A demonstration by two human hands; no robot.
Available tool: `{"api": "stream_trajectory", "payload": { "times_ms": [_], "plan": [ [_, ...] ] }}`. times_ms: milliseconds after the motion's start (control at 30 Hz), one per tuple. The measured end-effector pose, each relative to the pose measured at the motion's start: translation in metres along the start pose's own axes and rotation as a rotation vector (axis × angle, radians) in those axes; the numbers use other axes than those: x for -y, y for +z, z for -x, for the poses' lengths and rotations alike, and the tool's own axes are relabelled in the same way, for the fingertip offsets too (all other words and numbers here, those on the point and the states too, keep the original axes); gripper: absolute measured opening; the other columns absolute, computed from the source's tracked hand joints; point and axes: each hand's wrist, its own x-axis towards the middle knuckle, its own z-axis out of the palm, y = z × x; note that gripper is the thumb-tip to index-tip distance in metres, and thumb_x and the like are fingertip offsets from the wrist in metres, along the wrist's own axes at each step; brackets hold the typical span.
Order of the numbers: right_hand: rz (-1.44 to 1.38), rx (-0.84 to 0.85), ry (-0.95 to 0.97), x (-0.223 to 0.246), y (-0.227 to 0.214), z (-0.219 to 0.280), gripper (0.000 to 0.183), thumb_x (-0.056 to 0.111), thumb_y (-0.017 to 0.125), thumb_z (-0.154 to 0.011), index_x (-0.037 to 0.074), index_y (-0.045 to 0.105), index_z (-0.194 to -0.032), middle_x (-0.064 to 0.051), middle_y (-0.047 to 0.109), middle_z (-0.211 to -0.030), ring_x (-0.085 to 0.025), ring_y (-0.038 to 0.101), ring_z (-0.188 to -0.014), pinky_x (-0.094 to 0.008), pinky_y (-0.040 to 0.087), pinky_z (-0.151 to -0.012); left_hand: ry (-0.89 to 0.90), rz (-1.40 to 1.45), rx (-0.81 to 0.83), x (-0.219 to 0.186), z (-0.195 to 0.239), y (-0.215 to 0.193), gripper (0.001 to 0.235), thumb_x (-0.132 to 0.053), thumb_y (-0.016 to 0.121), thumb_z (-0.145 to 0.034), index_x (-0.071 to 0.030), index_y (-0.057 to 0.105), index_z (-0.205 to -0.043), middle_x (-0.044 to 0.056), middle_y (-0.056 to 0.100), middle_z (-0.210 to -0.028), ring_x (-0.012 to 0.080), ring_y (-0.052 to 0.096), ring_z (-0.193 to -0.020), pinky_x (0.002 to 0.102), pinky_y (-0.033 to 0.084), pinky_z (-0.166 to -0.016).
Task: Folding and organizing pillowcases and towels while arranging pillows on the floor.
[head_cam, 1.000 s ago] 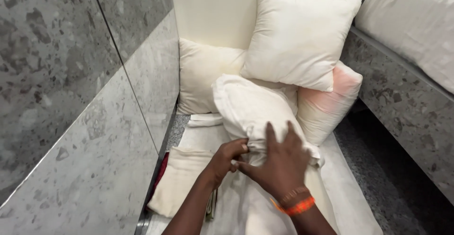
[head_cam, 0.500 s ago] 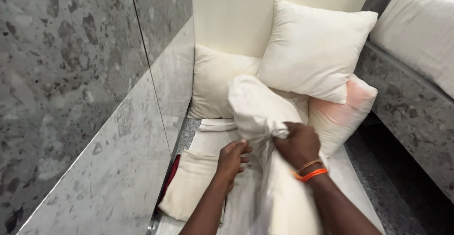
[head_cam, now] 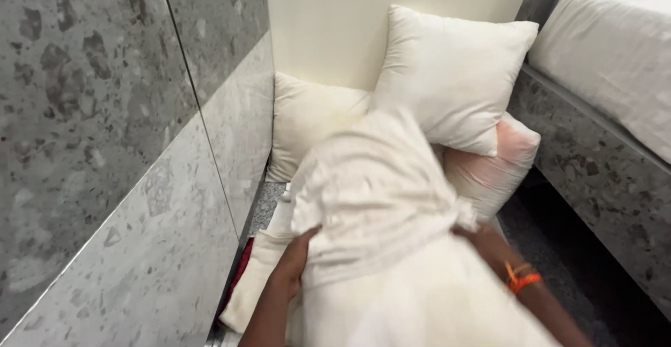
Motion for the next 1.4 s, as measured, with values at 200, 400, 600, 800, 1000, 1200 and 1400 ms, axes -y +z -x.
{"api": "stream_trajectory", "payload": {
  "times_ms": [200,400,600,800,1000,1200,1400],
  "plan": [
    [-0.103,0.196,0.226,-0.075,0.048,0.038,0.047,0.034,0.070,-0.089,0.011,0.074,-0.129,-0.001,0.068,-0.094,-0.016,0.060,-0.080,-0.038,0.056,-0.080,-0.039,-0.463,-0.245,0.012,0.007,0.007,0.104,-0.054,0.081,-0.071,-0.004,0.041,-0.153,0.016,0.059,-0.146,0.0291,0.059,-0.131,0.047,0.047,-0.110],
    [-0.213,-0.188,0.054,-0.131,0.052,0.024,0.042,0.023,0.076,-0.090,0.010,0.075,-0.130,-0.009,0.069,-0.100,-0.017,0.062,-0.082,-0.037,0.054,-0.073,0.091,-0.457,0.019,0.005,0.039,0.032,0.110,-0.054,0.084,-0.063,-0.004,0.042,-0.151,0.016,0.065,-0.143,0.0278,0.064,-0.129,0.041,0.050,-0.107],
    [0.150,-0.679,-0.547,-0.063,0.083,0.082,0.048,0.012,0.066,-0.082,0.005,0.069,-0.129,-0.011,0.073,-0.106,-0.017,0.070,-0.088,-0.030,0.057,-0.079,0.028,-0.675,0.166,-0.004,0.043,0.038,0.116,-0.047,0.091,-0.055,-0.010,0.040,-0.152,0.009,0.063,-0.143,0.0232,0.060,-0.131,0.037,0.047,-0.106],
    [-0.196,-0.333,-0.284,-0.058,0.080,0.079,0.036,0.020,0.064,-0.094,0.006,0.072,-0.126,-0.007,0.080,-0.102,-0.015,0.073,-0.093,-0.029,0.054,-0.084,0.271,-1.082,-0.038,-0.006,0.052,0.049,0.104,-0.058,0.091,-0.056,-0.001,0.058,-0.136,0.019,0.068,-0.135,0.0302,0.065,-0.125,0.038,0.051,-0.103],
    [-0.097,-0.678,-0.341,-0.068,0.092,0.078,0.039,0.012,0.075,-0.079,-0.001,0.065,-0.115,-0.006,0.069,-0.104,-0.011,0.067,-0.082,-0.028,0.052,-0.073,0.498,-1.435,-0.421,-0.017,0.075,0.062,0.089,-0.053,0.096,-0.060,-0.002,0.058,-0.123,0.019,0.058,-0.121,0.0366,0.062,-0.111,0.045,0.054,-0.087],
    [0.022,-0.490,-0.226,-0.072,0.101,0.082,0.024,0.015,0.075,-0.090,0.001,0.077,-0.108,-0.013,0.079,-0.084,-0.017,0.067,-0.076,-0.032,0.055,-0.074,0.214,-1.136,0.232,0.001,0.066,0.082,0.042,-0.042,0.082,-0.081,0.000,0.074,-0.086,0.009,0.074,-0.079,0.0322,0.073,-0.079,0.043,0.057,-0.072],
    [-0.050,-0.488,-0.388,-0.067,0.100,0.085,0.050,0.022,0.077,-0.083,0.008,0.068,-0.131,-0.008,0.076,-0.108,-0.014,0.069,-0.091,-0.030,0.055,-0.082,0.543,-1.431,-0.051,0.003,0.075,0.088,0.026,-0.026,0.074,-0.080,-0.011,0.078,-0.101,0.014,0.077,-0.098,0.0315,0.075,-0.093,0.042,0.058,-0.085]
  ]
}}
